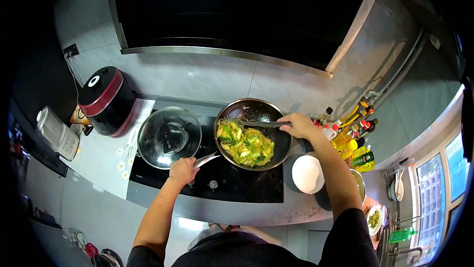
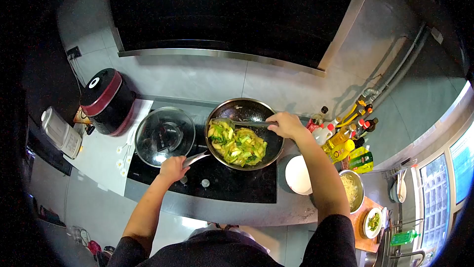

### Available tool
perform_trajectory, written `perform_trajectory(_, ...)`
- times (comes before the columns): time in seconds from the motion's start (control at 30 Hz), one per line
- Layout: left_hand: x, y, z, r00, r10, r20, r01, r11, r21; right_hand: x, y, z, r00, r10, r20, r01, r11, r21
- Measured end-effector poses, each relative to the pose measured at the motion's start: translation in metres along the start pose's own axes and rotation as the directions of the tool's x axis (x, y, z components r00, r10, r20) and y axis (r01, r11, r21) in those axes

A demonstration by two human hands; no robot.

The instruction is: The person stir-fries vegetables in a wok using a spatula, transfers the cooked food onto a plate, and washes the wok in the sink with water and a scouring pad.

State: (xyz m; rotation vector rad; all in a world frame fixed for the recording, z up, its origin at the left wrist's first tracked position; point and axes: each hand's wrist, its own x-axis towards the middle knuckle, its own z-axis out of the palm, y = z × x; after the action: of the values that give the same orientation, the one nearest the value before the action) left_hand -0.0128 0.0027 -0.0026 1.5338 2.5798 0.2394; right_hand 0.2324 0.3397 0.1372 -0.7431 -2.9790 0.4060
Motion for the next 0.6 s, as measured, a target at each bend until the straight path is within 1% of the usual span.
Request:
perform_trajectory(0.1,0.001,0.002,-0.002,0.999,-0.033,0.03,0.033,0.999,0.011,-0.009,-0.001,0.003,0.979,-0.186,-0.08,0.185,0.982,-0.03)
perform_trajectory(0.2,0.0,0.004,-0.004,0.998,-0.039,0.048,0.039,0.999,0.007,-0.043,-0.024,-0.017,0.982,-0.189,-0.031,0.185,0.978,-0.092)
perform_trajectory(0.23,0.0,0.004,-0.004,0.998,-0.035,0.048,0.034,0.999,0.003,-0.057,-0.028,-0.022,0.973,-0.217,-0.074,0.207,0.97,-0.13)
perform_trajectory(0.33,0.0,0.003,-0.002,0.998,-0.034,0.043,0.033,0.999,0.019,-0.102,-0.044,-0.042,0.992,-0.119,-0.05,0.1,0.956,-0.276)
perform_trajectory(0.43,0.0,0.002,0.001,0.999,-0.021,0.025,0.021,0.999,0.026,-0.143,-0.052,-0.046,0.997,-0.012,-0.076,-0.016,0.934,-0.356)
perform_trajectory(0.53,0.0,0.002,0.0,0.999,-0.025,0.023,0.024,0.999,0.022,-0.151,-0.036,-0.011,0.984,-0.011,-0.175,-0.052,0.937,-0.346)
perform_trajectory(0.57,0.0,0.003,0.0,0.999,-0.027,0.026,0.027,0.999,0.02,-0.144,-0.033,0.005,0.983,0.019,-0.183,-0.085,0.929,-0.361)
perform_trajectory(0.6,-0.001,0.003,0.0,1.0,-0.022,0.019,0.022,1.0,0.011,-0.14,-0.035,0.01,0.98,0.011,-0.2,-0.083,0.932,-0.354)
